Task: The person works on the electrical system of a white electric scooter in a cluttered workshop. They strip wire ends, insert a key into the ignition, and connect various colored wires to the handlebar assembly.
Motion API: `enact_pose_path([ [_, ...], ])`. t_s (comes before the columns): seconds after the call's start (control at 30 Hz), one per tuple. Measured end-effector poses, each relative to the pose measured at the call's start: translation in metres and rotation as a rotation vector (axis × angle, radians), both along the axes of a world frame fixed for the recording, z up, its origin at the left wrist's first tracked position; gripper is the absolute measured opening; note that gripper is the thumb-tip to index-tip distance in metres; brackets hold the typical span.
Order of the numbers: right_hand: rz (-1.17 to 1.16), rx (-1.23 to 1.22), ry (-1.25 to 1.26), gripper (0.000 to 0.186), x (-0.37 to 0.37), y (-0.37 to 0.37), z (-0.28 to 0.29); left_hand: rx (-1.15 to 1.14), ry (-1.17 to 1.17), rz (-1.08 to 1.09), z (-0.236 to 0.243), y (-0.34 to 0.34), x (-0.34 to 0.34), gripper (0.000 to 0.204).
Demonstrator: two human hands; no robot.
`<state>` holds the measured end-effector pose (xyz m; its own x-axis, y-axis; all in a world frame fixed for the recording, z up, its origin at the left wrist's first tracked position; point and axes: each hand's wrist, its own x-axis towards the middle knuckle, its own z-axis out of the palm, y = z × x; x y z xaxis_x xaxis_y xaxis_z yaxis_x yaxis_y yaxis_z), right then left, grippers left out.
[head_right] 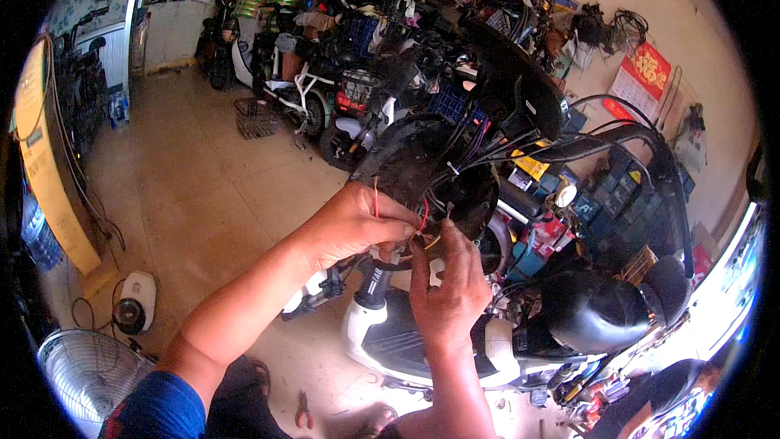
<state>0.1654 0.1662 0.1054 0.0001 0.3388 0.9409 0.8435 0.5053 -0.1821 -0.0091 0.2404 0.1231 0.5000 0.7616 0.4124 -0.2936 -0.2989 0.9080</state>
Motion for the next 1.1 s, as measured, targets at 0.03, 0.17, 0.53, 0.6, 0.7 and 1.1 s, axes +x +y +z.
enact_pose_path([
  [0.03,-0.020,0.067,-0.102,0.022,0.005,0.007,-0.003,0.000,0.000,0.008,-0.001,0.001,0.000,0.023],
  [0.17,0.020,-0.055,-0.030,0.014,0.010,0.012,-0.010,0.013,0.005,0.026,-0.003,0.001,0.003,0.023],
  [0.53,0.348,-0.461,0.535,0.024,0.014,0.002,-0.003,0.020,-0.008,0.009,-0.005,0.003,0.001,0.021],
  [0.6,0.071,-0.168,0.121,0.020,0.008,0.001,-0.003,0.011,-0.007,-0.005,-0.004,0.002,0.002,0.020],
  [0.7,0.030,-0.006,-0.102,0.017,0.011,0.004,-0.001,0.023,0.009,0.052,0.000,-0.004,0.001,0.021],
  [1.1,0.253,-0.323,0.444,0.030,0.009,0.006,-0.010,-0.006,-0.029,0.025,-0.007,0.001,0.002,0.020],
])
